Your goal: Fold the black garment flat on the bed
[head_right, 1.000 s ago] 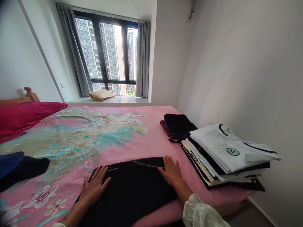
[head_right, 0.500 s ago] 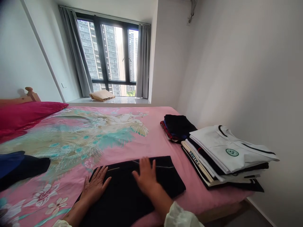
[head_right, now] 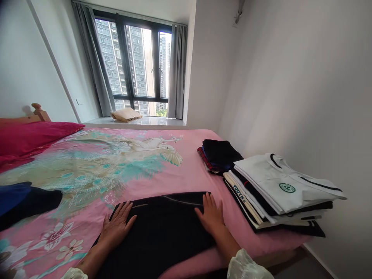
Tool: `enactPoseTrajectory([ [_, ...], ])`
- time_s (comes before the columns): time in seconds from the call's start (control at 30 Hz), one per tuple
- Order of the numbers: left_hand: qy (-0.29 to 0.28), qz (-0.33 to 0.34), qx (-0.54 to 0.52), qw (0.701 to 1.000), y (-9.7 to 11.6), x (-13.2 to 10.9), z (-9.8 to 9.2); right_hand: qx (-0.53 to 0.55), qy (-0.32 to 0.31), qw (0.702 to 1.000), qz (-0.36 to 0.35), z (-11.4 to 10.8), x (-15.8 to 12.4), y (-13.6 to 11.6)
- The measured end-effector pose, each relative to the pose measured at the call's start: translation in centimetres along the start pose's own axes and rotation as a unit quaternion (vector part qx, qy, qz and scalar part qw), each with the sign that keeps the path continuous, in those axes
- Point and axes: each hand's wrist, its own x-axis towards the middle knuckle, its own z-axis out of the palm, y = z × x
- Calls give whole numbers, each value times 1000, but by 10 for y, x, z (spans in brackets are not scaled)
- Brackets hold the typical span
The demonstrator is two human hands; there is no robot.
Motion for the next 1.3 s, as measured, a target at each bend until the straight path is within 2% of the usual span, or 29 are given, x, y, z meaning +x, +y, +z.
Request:
enactPoseTrajectory([
  [0.1,16,5,2,1000,-2,2,5,-6,5,1000,15,4,0,16],
  [0.27,13,2,11,1000,-2,2,4,2,8,1000,26,9,-1,12],
  [0.4,0,-2,10,1000,-1,1,1,-9,25,999,45,-1,-5,0],
  [0.5,2,-3,13,1000,-1,2,3,15,68,998,7,-13,-22,-40],
  [0.57,9,-1,17,1000,-2,3,6,71,74,991,-90,-19,-40,-83],
  [0.67,14,2,28,1000,-3,4,7,168,39,959,-224,-22,-69,-151],
  [0.73,7,2,36,999,-3,4,6,208,11,939,-275,-20,-83,-186],
  [0.83,1,2,35,999,-2,3,4,227,-27,926,-300,-13,-90,-206],
  [0.93,9,1,24,1000,-2,2,4,202,-49,938,-279,-4,-83,-182],
  [1.0,15,1,15,1000,-2,2,5,168,-42,957,-233,0,-73,-146],
  [1.1,19,3,5,1000,-3,3,6,97,-17,990,-105,4,-62,-79],
  [1.17,17,2,3,1000,-3,3,7,51,-2,998,-33,7,-59,-42],
  [1.23,16,1,1,1000,-4,3,7,19,9,1000,-4,9,-60,-20],
  [1.3,18,0,1,1000,-4,4,8,2,9,1000,4,9,-62,-14],
])
